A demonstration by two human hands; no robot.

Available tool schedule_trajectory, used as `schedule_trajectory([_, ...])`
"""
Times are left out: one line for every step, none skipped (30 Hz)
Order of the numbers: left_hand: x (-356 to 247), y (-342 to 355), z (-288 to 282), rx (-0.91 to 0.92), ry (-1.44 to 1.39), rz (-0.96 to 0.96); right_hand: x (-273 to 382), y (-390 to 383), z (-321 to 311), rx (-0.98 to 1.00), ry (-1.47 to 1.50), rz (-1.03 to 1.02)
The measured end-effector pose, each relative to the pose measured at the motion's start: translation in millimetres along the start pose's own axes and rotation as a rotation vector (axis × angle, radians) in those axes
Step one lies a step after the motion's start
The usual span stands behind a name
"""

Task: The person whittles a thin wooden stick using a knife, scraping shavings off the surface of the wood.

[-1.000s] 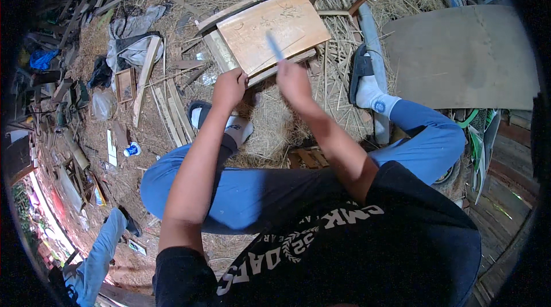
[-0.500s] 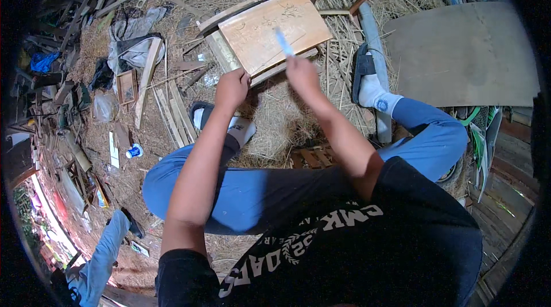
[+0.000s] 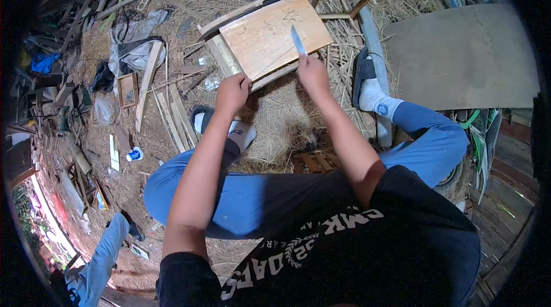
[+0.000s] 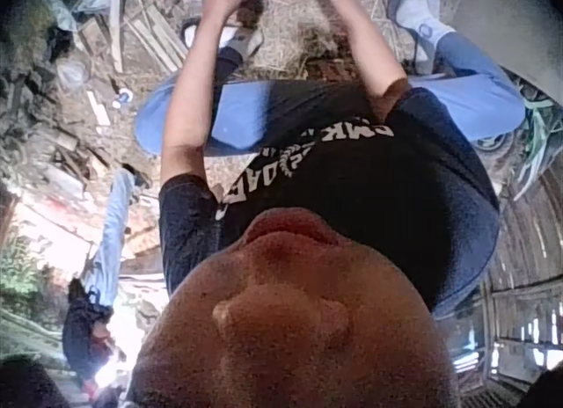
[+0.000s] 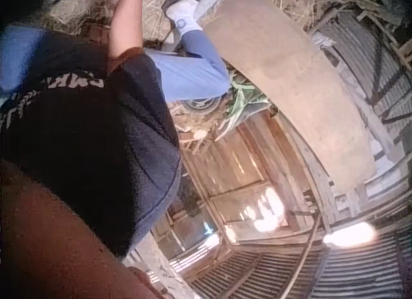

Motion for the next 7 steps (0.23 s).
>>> schedule_trajectory([6, -1, 1, -0.013, -0.003, 0.008, 10, -12, 5, 0.037, -0.014, -0.02])
schedule_trajectory([10, 0, 2, -0.023, -0.005, 0.019, 21, -27, 8, 0.07, -0.027, -0.037])
schedule_trajectory([13, 0, 4, -0.014, 0.0, -0.002, 37, -47, 7, 0.168, -0.005, 0.04])
schedule_trajectory([14, 0, 5, 0.0, 0.008, -0.019, 37, -52, 14, 0.213, -0.055, 0.003])
schedule_trajectory([14, 1, 6, 0.013, 0.016, -0.037, 35, -56, 22, 0.258, -0.106, -0.034])
schedule_trajectory([12, 2, 6, 0.012, 0.02, -0.031, 34, -58, 28, 0.304, -0.157, -0.072])
schedule_trajectory([13, 1, 6, 0.014, 0.029, -0.03, 28, -53, 23, 0.293, -0.106, -0.018])
Point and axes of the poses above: each hand's wrist, its own y-axis towards the middle knuckle, its own z-axis out of the palm, x = y × z, the point moved 9 cm from there along y, towards the middle knuckle, and after that the axes turned 13 degrees about -x, right-handed, at the moved point
